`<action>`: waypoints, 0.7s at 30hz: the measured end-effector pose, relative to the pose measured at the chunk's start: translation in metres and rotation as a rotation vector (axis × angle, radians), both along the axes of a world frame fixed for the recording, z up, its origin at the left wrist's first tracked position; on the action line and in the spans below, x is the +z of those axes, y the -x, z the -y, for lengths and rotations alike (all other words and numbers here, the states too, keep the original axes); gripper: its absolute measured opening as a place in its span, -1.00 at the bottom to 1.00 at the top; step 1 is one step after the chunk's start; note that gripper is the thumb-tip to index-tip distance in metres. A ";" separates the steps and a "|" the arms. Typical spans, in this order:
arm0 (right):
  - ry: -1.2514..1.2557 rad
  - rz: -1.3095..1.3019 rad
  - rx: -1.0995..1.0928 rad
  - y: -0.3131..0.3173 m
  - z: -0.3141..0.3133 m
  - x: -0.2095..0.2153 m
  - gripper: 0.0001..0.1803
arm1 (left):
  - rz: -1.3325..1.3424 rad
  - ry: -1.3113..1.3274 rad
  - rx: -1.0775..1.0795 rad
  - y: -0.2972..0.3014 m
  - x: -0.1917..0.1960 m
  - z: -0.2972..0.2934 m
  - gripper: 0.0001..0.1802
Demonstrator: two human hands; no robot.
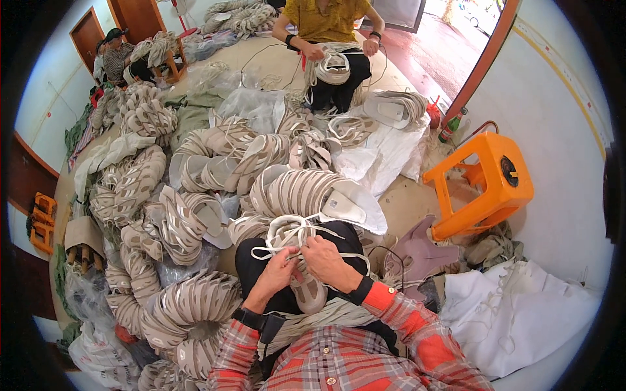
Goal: The recorder is lacing shoe uppers while seated on the floor in an assembly area.
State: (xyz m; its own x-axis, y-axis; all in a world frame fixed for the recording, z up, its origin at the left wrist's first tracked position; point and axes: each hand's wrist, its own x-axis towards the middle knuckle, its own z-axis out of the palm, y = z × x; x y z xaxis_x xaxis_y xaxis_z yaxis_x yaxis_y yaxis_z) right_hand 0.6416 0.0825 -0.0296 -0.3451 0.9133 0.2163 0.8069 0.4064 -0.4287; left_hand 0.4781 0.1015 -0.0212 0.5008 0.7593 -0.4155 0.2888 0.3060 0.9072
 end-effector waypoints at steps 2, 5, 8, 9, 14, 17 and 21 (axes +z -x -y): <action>0.071 -0.047 -0.022 -0.004 0.003 -0.005 -0.84 | 0.044 0.092 -0.041 0.010 -0.002 -0.002 -0.66; 0.206 -0.209 -0.104 -0.016 0.000 -0.010 -0.80 | 0.072 0.022 -0.097 0.009 -0.013 -0.004 -0.62; 0.262 -0.416 -0.166 -0.011 -0.001 -0.007 -0.83 | -0.037 -0.168 -0.144 0.008 -0.014 -0.015 -0.67; 0.205 -0.402 -0.130 -0.008 0.000 -0.007 -0.86 | -0.127 -0.197 -0.190 0.005 -0.011 -0.023 -0.71; 0.196 -0.285 -0.173 -0.003 0.002 -0.007 -0.91 | -0.150 -0.104 -0.228 -0.007 -0.001 -0.045 -0.80; -0.036 -0.137 -0.125 -0.024 0.006 0.003 -0.90 | -0.311 -0.263 -0.280 -0.009 0.001 -0.045 -0.82; 0.002 0.044 -0.070 -0.024 0.019 -0.003 -0.87 | -0.569 -0.647 -0.413 -0.014 -0.003 -0.040 -0.86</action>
State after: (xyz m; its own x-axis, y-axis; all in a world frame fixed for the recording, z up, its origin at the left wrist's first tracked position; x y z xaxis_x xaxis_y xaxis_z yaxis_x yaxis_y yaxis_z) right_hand 0.6660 0.0636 -0.0322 -0.2897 0.9358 0.2009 0.8512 0.3479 -0.3930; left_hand 0.4920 0.1414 -0.0245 0.6327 0.7359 -0.2411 0.7120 -0.4305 0.5547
